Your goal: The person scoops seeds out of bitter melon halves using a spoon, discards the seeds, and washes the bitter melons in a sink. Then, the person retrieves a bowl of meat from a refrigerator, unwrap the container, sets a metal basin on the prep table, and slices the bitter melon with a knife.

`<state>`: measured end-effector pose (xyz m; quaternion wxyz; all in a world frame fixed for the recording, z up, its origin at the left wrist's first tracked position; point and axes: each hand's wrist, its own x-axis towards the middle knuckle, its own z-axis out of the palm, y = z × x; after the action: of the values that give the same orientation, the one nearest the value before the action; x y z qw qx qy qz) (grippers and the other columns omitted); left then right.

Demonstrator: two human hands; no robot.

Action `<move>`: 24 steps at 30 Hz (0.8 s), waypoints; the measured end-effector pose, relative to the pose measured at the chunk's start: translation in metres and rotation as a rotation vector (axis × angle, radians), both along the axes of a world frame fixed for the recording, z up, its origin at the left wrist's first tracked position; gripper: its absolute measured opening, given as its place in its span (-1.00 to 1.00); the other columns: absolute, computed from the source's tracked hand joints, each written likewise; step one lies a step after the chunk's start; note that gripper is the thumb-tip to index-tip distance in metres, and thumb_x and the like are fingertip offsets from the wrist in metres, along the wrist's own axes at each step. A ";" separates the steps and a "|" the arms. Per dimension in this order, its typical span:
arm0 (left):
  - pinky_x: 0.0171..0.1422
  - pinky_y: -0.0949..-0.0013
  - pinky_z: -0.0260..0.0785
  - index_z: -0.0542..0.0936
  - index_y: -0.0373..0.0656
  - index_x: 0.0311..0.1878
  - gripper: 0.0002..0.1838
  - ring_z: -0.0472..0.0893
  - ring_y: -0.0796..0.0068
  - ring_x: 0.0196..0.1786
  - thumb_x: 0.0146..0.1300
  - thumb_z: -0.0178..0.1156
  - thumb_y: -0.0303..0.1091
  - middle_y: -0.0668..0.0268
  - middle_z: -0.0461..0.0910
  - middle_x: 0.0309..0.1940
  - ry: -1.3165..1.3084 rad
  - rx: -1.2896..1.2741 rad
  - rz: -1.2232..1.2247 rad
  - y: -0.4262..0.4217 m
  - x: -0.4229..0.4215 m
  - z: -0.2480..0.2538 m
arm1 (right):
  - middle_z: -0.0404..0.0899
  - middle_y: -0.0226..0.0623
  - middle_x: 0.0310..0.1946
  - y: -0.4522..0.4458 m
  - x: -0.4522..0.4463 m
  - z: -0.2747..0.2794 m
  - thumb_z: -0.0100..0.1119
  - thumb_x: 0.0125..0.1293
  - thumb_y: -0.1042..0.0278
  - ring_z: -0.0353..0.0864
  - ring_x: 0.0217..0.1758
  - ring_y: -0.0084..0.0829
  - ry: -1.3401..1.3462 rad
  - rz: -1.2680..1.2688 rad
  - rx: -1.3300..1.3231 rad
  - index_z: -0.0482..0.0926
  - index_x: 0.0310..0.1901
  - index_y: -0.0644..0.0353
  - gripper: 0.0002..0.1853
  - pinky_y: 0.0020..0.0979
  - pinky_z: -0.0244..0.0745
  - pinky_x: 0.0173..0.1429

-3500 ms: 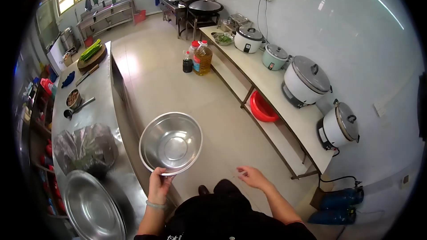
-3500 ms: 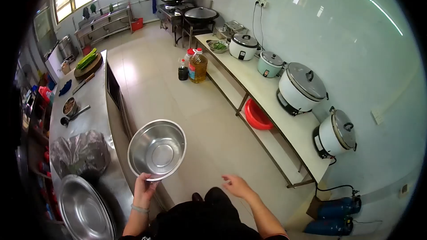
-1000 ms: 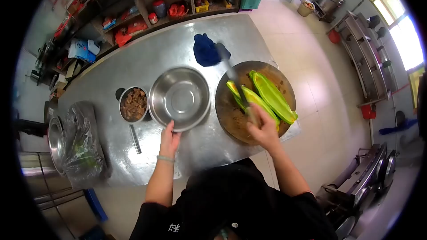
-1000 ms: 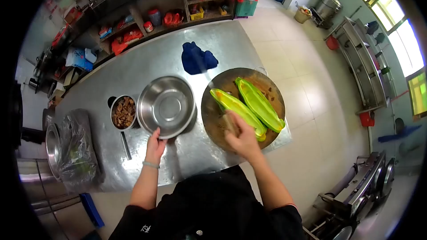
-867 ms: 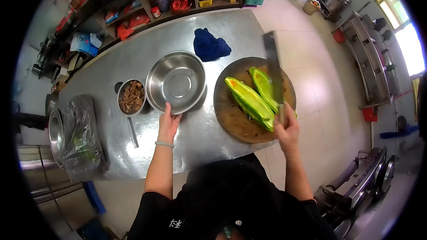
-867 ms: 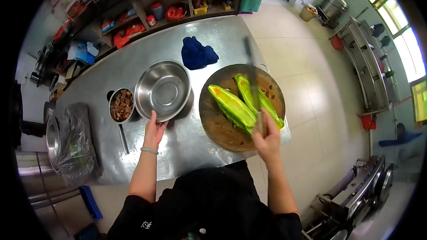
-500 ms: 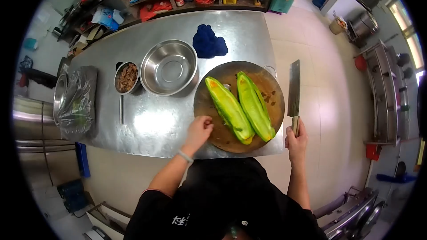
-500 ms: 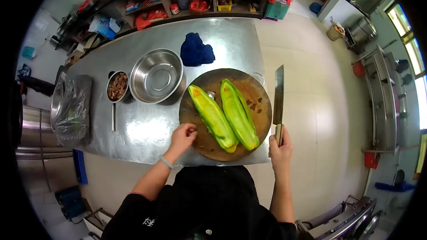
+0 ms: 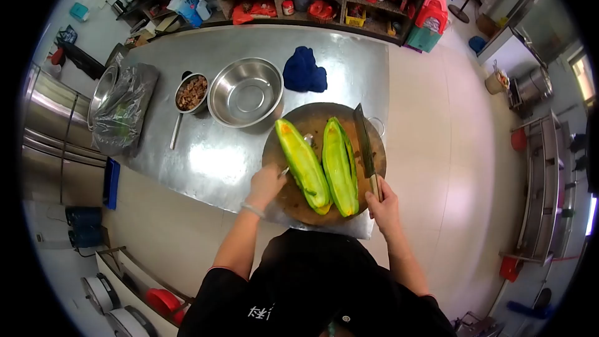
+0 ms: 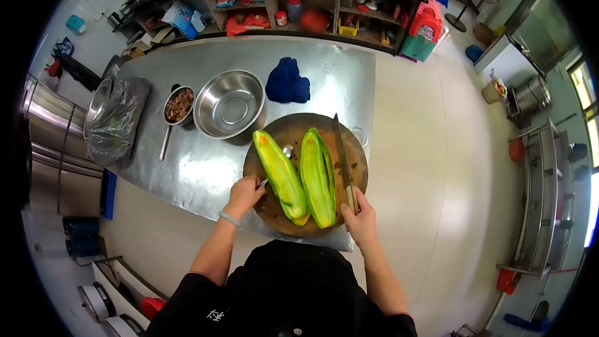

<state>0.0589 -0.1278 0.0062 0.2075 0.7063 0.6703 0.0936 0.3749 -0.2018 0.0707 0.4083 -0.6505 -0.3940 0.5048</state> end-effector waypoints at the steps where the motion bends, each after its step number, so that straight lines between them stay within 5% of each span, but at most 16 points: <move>1: -0.19 0.03 0.47 0.57 -0.22 -0.30 -0.75 0.63 0.00 -0.27 0.12 0.21 -0.21 -0.03 0.62 -0.36 -0.003 -0.057 -0.037 0.001 -0.013 -0.001 | 0.48 -0.45 -0.50 0.002 0.001 -0.003 0.16 0.25 0.45 0.31 -0.66 -0.67 -0.003 0.003 0.008 0.43 0.25 0.22 -0.50 -0.55 0.29 -0.60; 5: -0.24 0.09 0.45 0.57 -0.21 -0.30 -0.79 0.63 0.06 -0.34 0.16 0.19 -0.24 0.03 0.62 -0.37 -0.129 -0.095 -0.193 0.008 -0.054 -0.001 | 0.44 -0.48 -0.54 0.009 0.005 -0.007 0.14 0.28 0.47 0.31 -0.67 -0.68 0.097 -0.031 0.013 0.41 0.27 0.23 -0.51 -0.55 0.28 -0.61; 8: -0.32 0.25 0.39 0.54 -0.25 -0.34 -0.83 0.59 0.21 -0.43 0.24 0.16 -0.33 0.11 0.59 -0.47 -0.423 -0.206 0.029 0.026 -0.065 0.010 | 0.38 -0.52 -0.58 0.012 0.003 -0.014 0.13 0.29 0.49 0.25 -0.69 -0.71 0.126 -0.113 0.029 0.40 0.28 0.24 -0.51 -0.57 0.22 -0.65; 9: -0.32 0.25 0.39 0.54 -0.25 -0.34 -0.83 0.59 0.21 -0.43 0.24 0.16 -0.33 0.11 0.59 -0.47 -0.419 -0.206 0.021 0.036 -0.063 0.016 | 0.46 -0.46 -0.51 0.011 0.003 -0.017 0.14 0.28 0.49 0.36 -0.62 -0.65 0.131 -0.105 -0.003 0.40 0.28 0.26 -0.50 -0.53 0.33 -0.55; 12: -0.33 0.16 0.38 0.52 -0.22 -0.33 -0.87 0.57 0.07 -0.38 0.29 0.10 -0.38 0.12 0.56 -0.43 -0.318 0.243 -0.112 0.073 -0.047 0.039 | 0.53 -0.40 -0.42 0.007 -0.002 -0.043 0.12 0.28 0.50 0.46 -0.54 -0.60 0.028 -0.081 0.041 0.37 0.29 0.30 -0.48 -0.52 0.43 -0.44; 14: -0.31 0.12 0.38 0.51 -0.21 -0.32 -0.88 0.56 0.02 -0.35 0.30 0.09 -0.38 0.11 0.55 -0.40 -0.258 0.320 -0.185 0.097 -0.027 0.068 | 0.62 -0.26 -0.17 0.005 -0.010 -0.061 0.12 0.26 0.50 0.59 -0.18 -0.50 -0.210 -0.067 0.229 0.36 0.28 0.33 -0.48 -0.43 0.51 -0.06; 17: -0.26 0.03 0.38 0.49 -0.18 -0.29 -0.90 0.55 -0.06 -0.30 0.32 0.07 -0.38 0.10 0.54 -0.35 -0.146 0.530 -0.225 0.144 -0.015 0.097 | 0.60 -0.16 0.03 0.006 -0.018 -0.044 0.15 0.23 0.50 0.54 0.10 -0.45 -0.187 -0.044 0.111 0.37 0.26 0.36 -0.47 -0.37 0.41 0.19; 18: -0.25 0.01 0.39 0.49 -0.17 -0.29 -0.89 0.56 -0.06 -0.29 0.33 0.07 -0.36 0.08 0.54 -0.35 -0.112 0.544 -0.196 0.163 -0.014 0.106 | 0.62 0.02 -0.01 0.007 -0.021 -0.042 0.21 0.19 0.45 0.63 0.09 -0.21 -0.245 -0.049 0.123 0.38 0.26 0.30 -0.44 -0.32 0.47 0.15; 22: -0.32 0.12 0.45 0.52 -0.20 -0.32 -0.83 0.62 0.04 -0.38 0.36 0.09 -0.33 0.11 0.59 -0.46 -0.312 0.704 -0.101 0.234 0.028 0.117 | 0.60 0.12 -0.04 0.011 -0.029 -0.032 0.24 0.15 0.42 0.63 0.02 0.04 -0.349 0.010 0.065 0.41 0.25 0.24 -0.42 -0.24 0.52 0.07; 24: -0.37 0.29 0.49 0.56 -0.22 -0.31 -0.80 0.66 0.29 -0.49 0.37 0.10 -0.30 0.19 0.63 -0.51 -0.705 0.239 0.121 0.268 0.064 0.085 | 0.60 0.11 -0.04 0.010 -0.028 -0.038 0.23 0.15 0.43 0.63 0.03 0.02 -0.383 0.022 0.112 0.41 0.25 0.23 -0.43 -0.25 0.52 0.07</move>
<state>0.1227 0.1401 0.0910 0.3358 0.6092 0.5826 0.4204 0.3466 -0.1920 0.0325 0.3559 -0.7066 -0.4991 0.3535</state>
